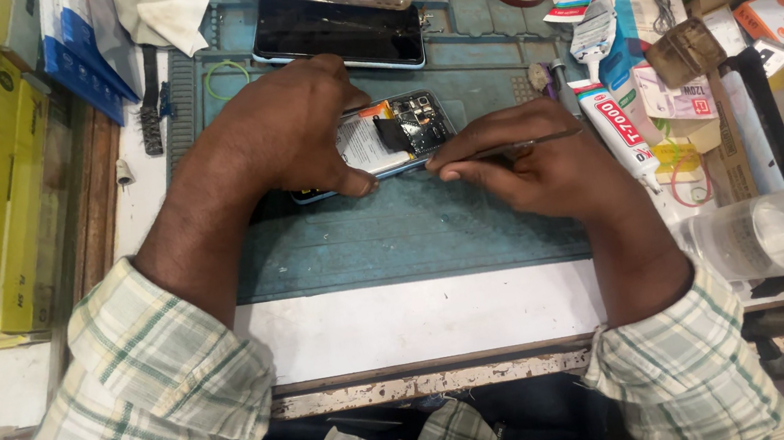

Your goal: The person works at a repair bench on a smartphone with its back cover removed. They handle a printed paper flyer, use a roll of tape, then use a metal pry tool to pry and lift the battery and internal components out of the phone body, working around the exposed internals.

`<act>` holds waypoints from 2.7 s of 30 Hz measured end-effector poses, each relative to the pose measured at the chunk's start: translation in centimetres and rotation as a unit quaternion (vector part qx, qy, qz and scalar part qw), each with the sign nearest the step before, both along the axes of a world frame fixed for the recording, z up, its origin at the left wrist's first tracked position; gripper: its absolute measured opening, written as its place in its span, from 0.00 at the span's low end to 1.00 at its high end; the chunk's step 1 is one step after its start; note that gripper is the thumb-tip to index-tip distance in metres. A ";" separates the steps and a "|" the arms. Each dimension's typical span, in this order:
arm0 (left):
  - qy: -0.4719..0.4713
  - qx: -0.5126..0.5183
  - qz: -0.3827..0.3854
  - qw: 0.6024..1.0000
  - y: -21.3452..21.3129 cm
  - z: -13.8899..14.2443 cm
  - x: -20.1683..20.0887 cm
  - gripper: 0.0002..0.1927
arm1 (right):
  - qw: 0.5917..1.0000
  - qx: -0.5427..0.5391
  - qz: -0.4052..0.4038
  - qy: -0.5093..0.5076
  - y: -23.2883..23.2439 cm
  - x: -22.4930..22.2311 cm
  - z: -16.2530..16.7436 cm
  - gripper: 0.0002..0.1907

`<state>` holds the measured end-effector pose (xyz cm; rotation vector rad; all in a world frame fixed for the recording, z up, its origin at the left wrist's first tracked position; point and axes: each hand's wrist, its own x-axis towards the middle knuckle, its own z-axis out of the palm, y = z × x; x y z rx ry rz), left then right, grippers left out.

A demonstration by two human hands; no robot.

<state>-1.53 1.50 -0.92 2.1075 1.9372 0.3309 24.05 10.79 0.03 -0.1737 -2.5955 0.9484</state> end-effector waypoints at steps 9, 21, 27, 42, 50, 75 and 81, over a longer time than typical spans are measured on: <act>-0.005 0.002 -0.014 1.000 -0.1 0.1 -0.1 0.39 | 0.994 0.035 -0.101 -0.014 1.4 1.5 0.4 0.04; 0.002 0.012 0.000 1.000 0.1 -0.6 -0.4 0.40 | 0.993 0.019 -0.112 0.019 2.4 2.8 0.1 0.04; -0.004 0.019 -0.010 1.000 0.1 -0.7 -0.5 0.39 | 0.995 0.031 -0.095 0.019 2.5 2.7 0.3 0.04; 0.006 0.021 -0.021 1.000 0.1 -0.5 -0.4 0.39 | 1.000 0.020 0.011 0.003 0.0 0.3 0.6 0.08; 0.004 0.023 -0.011 1.000 0.2 -0.4 -0.3 0.40 | 0.999 0.031 -0.002 -0.030 -0.9 -0.3 0.1 0.10; 0.007 0.007 -0.003 1.000 -0.1 0.0 0.1 0.40 | 0.991 -0.080 0.017 -0.109 1.6 1.9 0.6 0.04; 0.008 -0.024 0.016 1.000 -0.2 0.4 0.3 0.41 | 0.988 -0.089 0.014 -0.126 1.7 2.0 0.5 0.04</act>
